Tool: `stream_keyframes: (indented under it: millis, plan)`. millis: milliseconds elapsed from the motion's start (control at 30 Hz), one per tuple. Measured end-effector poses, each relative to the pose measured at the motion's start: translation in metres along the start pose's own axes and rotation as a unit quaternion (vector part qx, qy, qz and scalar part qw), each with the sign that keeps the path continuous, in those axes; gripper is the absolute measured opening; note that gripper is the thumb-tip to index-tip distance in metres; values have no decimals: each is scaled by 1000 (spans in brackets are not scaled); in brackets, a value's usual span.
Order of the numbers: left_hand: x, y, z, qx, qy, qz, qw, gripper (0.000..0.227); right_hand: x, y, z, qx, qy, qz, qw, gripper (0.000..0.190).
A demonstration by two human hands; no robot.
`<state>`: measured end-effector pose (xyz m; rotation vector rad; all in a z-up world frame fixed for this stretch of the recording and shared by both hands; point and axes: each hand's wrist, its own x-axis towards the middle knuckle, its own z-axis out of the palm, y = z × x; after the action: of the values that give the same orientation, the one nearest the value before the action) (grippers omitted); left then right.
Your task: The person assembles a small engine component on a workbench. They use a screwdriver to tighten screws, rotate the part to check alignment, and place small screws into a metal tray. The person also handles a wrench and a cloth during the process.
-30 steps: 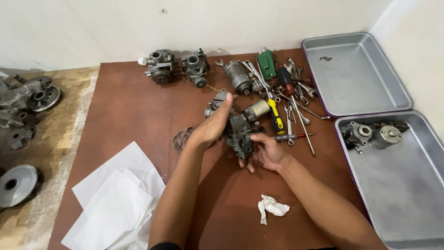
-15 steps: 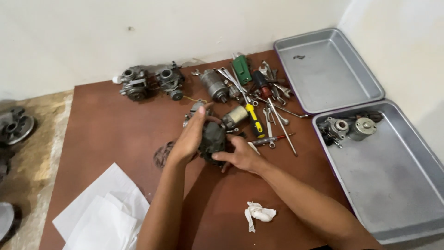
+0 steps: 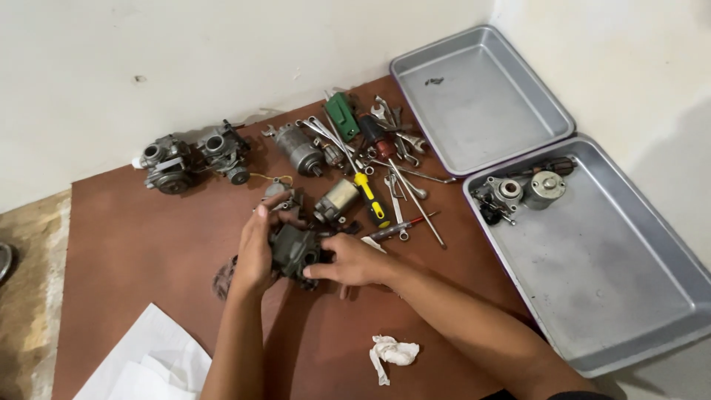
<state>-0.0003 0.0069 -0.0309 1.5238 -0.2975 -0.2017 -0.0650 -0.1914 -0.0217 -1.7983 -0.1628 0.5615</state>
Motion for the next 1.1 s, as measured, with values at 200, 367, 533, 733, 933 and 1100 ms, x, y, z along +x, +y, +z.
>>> stream_keyframes:
  millis: [200, 367, 533, 733, 933, 1100]
  plan:
    - [-1, -8, 0, -18, 22, 45, 999, 61, -1, -7, -10, -77, -57, 17, 995, 41]
    - [0, -14, -1, -15, 35, 52, 998, 57, 0, -7, -19, -112, -41, -27, 993, 45]
    - [-5, -7, 4, -24, 47, 45, 998, 58, 9, -2, -30, -246, -16, -74, 966, 34]
    - [-4, -10, 3, -23, 53, 46, 997, 59, -20, -54, -93, -337, 39, -61, 939, 28]
    - [-4, -12, 2, -52, 59, 53, 995, 56, -24, -36, -186, -372, 171, -58, 911, 25]
    - [-1, -20, -4, -52, 54, 54, 996, 60, -26, -2, -207, -393, 193, -18, 899, 21]
